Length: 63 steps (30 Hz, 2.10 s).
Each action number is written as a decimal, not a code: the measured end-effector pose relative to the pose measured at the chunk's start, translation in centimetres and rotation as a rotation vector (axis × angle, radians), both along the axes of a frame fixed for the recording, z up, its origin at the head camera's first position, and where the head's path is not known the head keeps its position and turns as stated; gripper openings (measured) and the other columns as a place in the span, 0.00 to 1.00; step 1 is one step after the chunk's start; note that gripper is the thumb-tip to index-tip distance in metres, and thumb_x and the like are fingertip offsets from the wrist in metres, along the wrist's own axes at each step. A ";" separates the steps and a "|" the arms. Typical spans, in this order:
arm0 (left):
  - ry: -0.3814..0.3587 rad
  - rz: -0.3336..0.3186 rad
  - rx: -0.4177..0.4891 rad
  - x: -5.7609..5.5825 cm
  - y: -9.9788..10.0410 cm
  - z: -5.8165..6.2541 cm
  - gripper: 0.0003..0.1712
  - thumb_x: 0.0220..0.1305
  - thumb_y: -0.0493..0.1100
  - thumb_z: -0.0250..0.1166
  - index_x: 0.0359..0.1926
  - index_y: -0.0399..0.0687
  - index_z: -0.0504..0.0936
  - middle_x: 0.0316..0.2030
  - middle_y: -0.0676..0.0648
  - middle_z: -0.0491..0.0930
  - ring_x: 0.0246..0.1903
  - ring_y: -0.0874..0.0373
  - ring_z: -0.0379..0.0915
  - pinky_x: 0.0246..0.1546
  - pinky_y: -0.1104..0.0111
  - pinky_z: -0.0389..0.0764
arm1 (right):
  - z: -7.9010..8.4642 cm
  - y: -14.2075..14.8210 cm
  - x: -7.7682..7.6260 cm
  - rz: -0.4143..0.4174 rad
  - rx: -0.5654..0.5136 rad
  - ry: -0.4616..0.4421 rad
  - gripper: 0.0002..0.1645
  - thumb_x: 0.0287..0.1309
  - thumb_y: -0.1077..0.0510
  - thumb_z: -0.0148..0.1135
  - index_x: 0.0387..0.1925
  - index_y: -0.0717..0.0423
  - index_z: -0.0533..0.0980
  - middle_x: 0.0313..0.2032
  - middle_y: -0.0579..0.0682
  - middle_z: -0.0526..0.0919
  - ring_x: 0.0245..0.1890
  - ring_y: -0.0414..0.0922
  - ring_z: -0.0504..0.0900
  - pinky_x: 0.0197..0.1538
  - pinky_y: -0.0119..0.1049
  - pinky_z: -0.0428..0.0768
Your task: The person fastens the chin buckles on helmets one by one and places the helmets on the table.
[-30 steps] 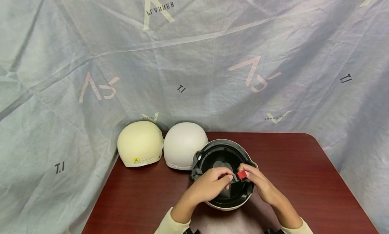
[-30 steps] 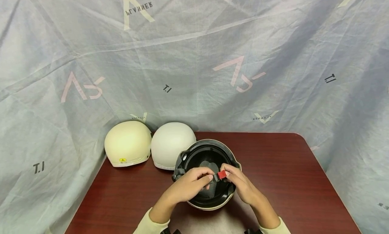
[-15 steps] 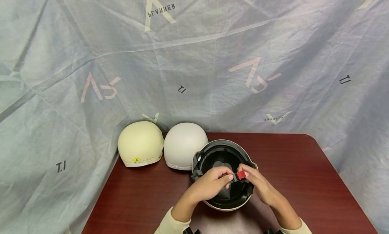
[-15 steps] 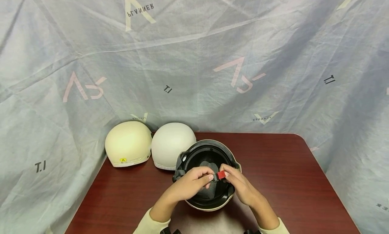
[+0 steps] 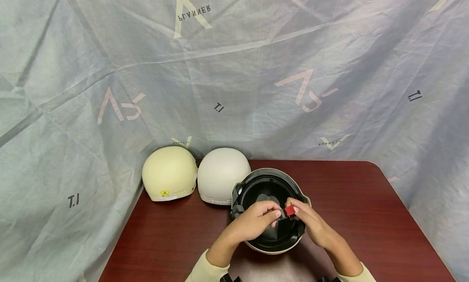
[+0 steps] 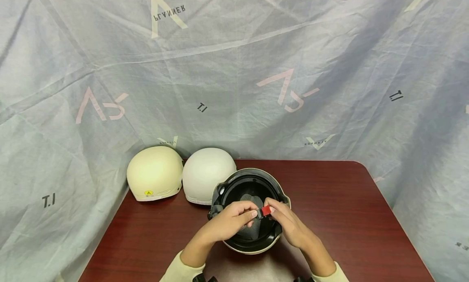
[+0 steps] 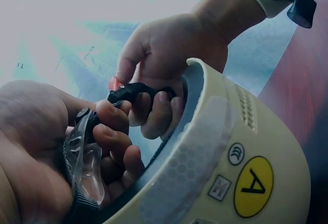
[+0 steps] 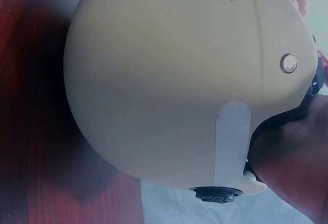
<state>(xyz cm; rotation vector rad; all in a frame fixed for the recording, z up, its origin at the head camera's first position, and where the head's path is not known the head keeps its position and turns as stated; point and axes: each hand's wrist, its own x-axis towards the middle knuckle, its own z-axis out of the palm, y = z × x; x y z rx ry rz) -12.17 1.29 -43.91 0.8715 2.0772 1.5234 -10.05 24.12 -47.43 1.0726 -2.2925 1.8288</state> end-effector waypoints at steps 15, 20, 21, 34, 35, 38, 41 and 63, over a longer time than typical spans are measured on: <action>-0.032 -0.003 0.028 -0.2 -0.2 -0.4 0.16 0.82 0.41 0.54 0.45 0.31 0.80 0.28 0.55 0.73 0.22 0.71 0.60 0.28 0.78 0.63 | -0.1 -0.3 -0.2 -0.034 0.044 0.015 0.16 0.72 0.69 0.35 0.32 0.57 0.69 0.26 0.60 0.65 0.27 0.52 0.66 0.32 0.42 0.71; -0.045 -0.004 0.035 -0.1 -0.2 -0.6 0.15 0.82 0.41 0.53 0.44 0.31 0.80 0.28 0.55 0.73 0.22 0.71 0.60 0.28 0.79 0.63 | -0.3 -0.1 -0.1 -0.057 0.059 -0.023 0.16 0.72 0.68 0.36 0.33 0.54 0.69 0.28 0.61 0.68 0.28 0.53 0.67 0.32 0.41 0.73; -0.045 -0.004 0.037 0.0 -0.2 -0.6 0.15 0.82 0.40 0.53 0.45 0.30 0.80 0.28 0.55 0.73 0.22 0.71 0.60 0.28 0.79 0.63 | -0.3 -0.1 0.0 -0.065 0.062 -0.029 0.16 0.72 0.68 0.36 0.33 0.55 0.70 0.28 0.60 0.68 0.28 0.53 0.67 0.32 0.41 0.73; -0.026 -0.012 0.066 0.1 0.0 -0.6 0.15 0.81 0.41 0.55 0.44 0.31 0.79 0.28 0.53 0.73 0.25 0.73 0.63 0.31 0.80 0.66 | -0.3 -0.3 0.1 -0.115 -0.050 0.057 0.21 0.61 0.75 0.31 0.29 0.57 0.70 0.24 0.52 0.67 0.23 0.47 0.66 0.26 0.36 0.69; -0.023 -0.010 0.065 0.1 0.0 -0.6 0.16 0.81 0.41 0.55 0.44 0.30 0.79 0.28 0.53 0.73 0.25 0.73 0.63 0.31 0.80 0.66 | -0.3 -0.2 0.1 -0.102 -0.072 0.058 0.22 0.63 0.75 0.30 0.29 0.57 0.71 0.24 0.53 0.67 0.23 0.47 0.65 0.26 0.36 0.69; -0.020 -0.003 0.068 0.1 0.0 -0.6 0.17 0.81 0.41 0.55 0.45 0.27 0.79 0.28 0.53 0.73 0.25 0.74 0.64 0.32 0.80 0.67 | -0.3 -0.2 0.1 -0.072 -0.110 0.053 0.22 0.67 0.73 0.28 0.30 0.60 0.71 0.24 0.55 0.66 0.22 0.49 0.64 0.26 0.37 0.69; -0.022 0.005 0.070 0.2 0.0 -0.6 0.17 0.81 0.42 0.55 0.46 0.27 0.79 0.28 0.53 0.73 0.25 0.74 0.64 0.32 0.80 0.67 | -0.3 -0.2 0.1 -0.079 -0.103 0.025 0.21 0.70 0.71 0.30 0.30 0.60 0.71 0.23 0.55 0.65 0.23 0.50 0.64 0.26 0.39 0.69; -0.028 0.012 0.052 0.4 0.2 -0.8 0.14 0.81 0.41 0.56 0.40 0.35 0.79 0.27 0.55 0.73 0.24 0.73 0.63 0.30 0.80 0.65 | -0.9 -1.7 0.7 -0.306 0.181 0.121 0.18 0.74 0.69 0.41 0.26 0.51 0.66 0.24 0.36 0.61 0.25 0.26 0.61 0.28 0.26 0.66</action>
